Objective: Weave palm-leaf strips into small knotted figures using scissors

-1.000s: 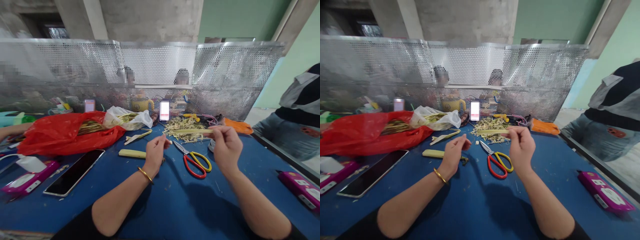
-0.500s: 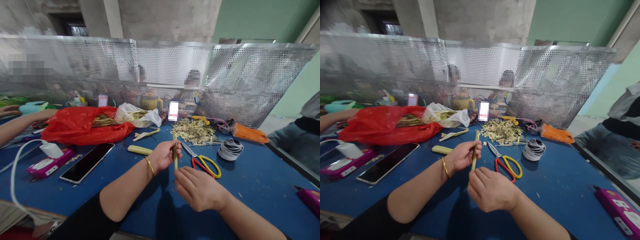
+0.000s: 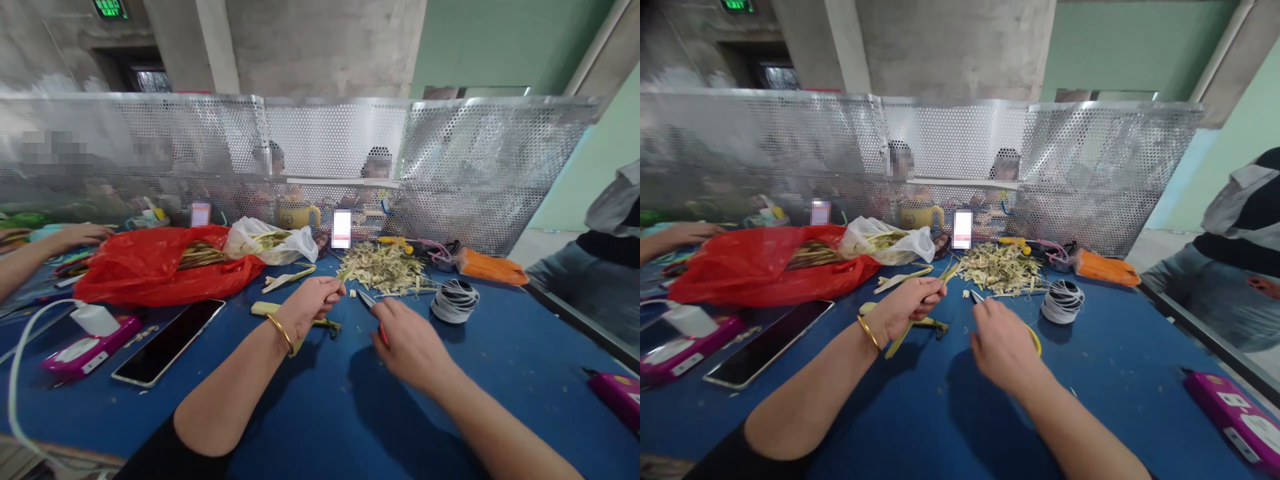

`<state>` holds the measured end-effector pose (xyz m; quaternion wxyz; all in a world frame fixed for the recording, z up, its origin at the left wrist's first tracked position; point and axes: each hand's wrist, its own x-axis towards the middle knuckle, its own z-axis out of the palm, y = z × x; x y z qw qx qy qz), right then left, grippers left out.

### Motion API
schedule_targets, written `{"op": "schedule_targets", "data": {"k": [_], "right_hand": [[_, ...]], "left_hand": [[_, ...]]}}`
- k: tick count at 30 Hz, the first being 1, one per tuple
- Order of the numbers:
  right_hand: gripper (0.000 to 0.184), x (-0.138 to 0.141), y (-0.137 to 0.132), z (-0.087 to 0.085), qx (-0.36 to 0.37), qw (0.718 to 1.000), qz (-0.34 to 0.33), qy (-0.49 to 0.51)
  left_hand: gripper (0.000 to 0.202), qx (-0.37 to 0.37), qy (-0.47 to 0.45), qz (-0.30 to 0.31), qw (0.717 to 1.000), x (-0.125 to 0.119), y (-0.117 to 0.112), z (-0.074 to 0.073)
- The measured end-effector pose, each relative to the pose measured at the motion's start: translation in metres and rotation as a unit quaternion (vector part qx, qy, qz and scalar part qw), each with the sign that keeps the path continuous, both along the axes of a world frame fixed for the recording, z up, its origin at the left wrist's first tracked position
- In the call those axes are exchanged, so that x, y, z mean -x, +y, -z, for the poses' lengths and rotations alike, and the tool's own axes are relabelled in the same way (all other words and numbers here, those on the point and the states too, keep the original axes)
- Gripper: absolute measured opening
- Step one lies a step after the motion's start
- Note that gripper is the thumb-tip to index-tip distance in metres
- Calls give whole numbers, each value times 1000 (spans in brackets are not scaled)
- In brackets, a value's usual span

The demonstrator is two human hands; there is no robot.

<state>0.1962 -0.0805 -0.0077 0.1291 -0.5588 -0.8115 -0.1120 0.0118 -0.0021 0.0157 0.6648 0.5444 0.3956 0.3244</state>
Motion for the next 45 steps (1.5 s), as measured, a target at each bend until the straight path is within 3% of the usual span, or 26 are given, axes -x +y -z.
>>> {"op": "schedule_targets", "data": {"k": [2, 3, 6, 12, 14, 16, 19, 20, 22, 25, 28, 30, 33, 36, 40, 45], "right_hand": [[18, -17, 9, -3, 98, 986, 129, -41], [24, -24, 12, -2, 155, 975, 157, -41], [39, -34, 21, 2, 233, 960, 153, -6], [41, -33, 33, 6, 261, 946, 153, 120], [46, -31, 35, 5, 279, 926, 141, 212], [46, -29, 35, 5, 306, 862, 104, 391], [37, -27, 32, 3, 309, 699, 23, 645], [36, -28, 31, 2, 305, 668, 4, 679], [40, -29, 29, -1, 308, 641, -20, 703], [46, -31, 27, -4, 328, 651, -37, 683], [47, -32, 26, -7, 335, 696, -28, 635], [47, -32, 26, -8, 329, 725, -21, 605], [47, -33, 27, -7, 319, 758, -16, 569], [43, -34, 28, -5, 319, 773, -11, 548], [43, -32, 29, -3, 320, 770, 4, 552], [44, -30, 31, -1, 329, 744, 23, 581]], "left_hand": [[23, -5, 33, 6, 999, 8, 8, -3], [23, -4, 45, 6, 999, 11, 11, -3], [23, 4, 69, 6, 998, 13, 16, -1], [24, 1, 74, 12, 997, 13, 18, 6], [26, -7, 79, 2, 997, 14, 19, 6], [27, -19, 92, -18, 995, 14, 20, 6], [27, -74, 137, -65, 986, 14, 22, 7], [27, -105, 160, -82, 978, 13, 23, 8], [29, -178, 218, -108, 953, 13, 25, 9], [33, -289, 321, -113, 895, 13, 27, 9], [35, -350, 399, -94, 842, 13, 25, 7], [34, -363, 427, -80, 825, 12, 23, 6], [34, -365, 449, -62, 813, 9, 19, 5], [34, -370, 457, -46, 808, 7, 17, 5], [34, -378, 463, -37, 801, 6, 16, 7], [33, -379, 460, -25, 803, 5, 16, 9]]}}
